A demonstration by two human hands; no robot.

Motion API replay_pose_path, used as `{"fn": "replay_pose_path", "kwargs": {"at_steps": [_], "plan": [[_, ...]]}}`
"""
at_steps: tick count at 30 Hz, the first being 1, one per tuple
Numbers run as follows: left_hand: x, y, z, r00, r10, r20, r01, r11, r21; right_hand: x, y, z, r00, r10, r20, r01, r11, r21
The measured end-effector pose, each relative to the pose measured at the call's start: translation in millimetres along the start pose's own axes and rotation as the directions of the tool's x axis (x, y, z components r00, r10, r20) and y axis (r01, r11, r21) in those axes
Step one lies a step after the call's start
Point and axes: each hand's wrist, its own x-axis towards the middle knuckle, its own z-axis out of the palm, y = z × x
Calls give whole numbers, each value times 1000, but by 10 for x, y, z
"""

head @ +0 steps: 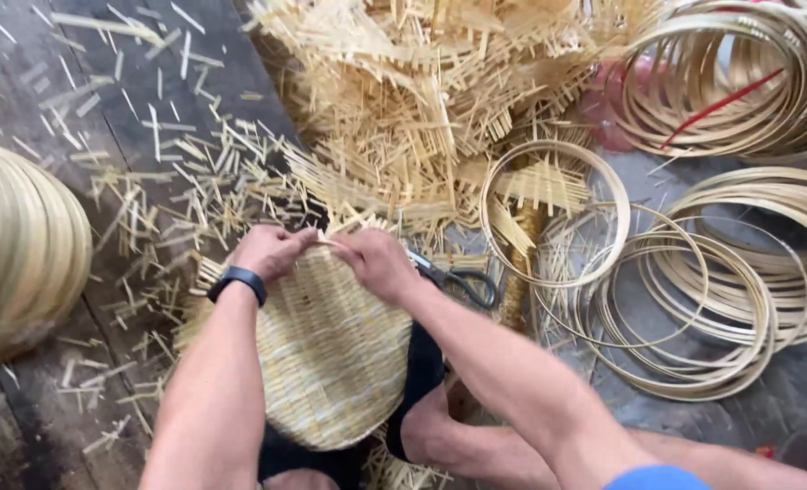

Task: Weaving bamboo strips into a circular frame and trimming the edges with scissors to create a steamer component.

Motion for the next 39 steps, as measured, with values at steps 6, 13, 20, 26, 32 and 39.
{"fn": "replay_pose_path", "kwargs": {"at_steps": [6,13,20,26,32,39], "plan": [[380,-311,196,985,149,-87,-157,984,-83,-369,571,325,987,145,-72,-118,948,295],[115,-84,51,996,14,-83,-18,999,-49,-293,785,434,846,479,236,-483,498,720],[312,-354,165,983,111,-144,-144,960,-239,261,356,313,983,183,-17,-153,865,478],[-364,-743,334,522,91,-848,-431,886,-170,765,-435,898,947,-93,306,27,977,211],[-1113,-1019,643,644,-146,-751,51,988,-149,793,-872,766,774,130,619,139,919,-368],[-849,-1189,643,767,-318,-557,159,936,-315,917,-1030,780,765,265,587,39,891,-453]]}}
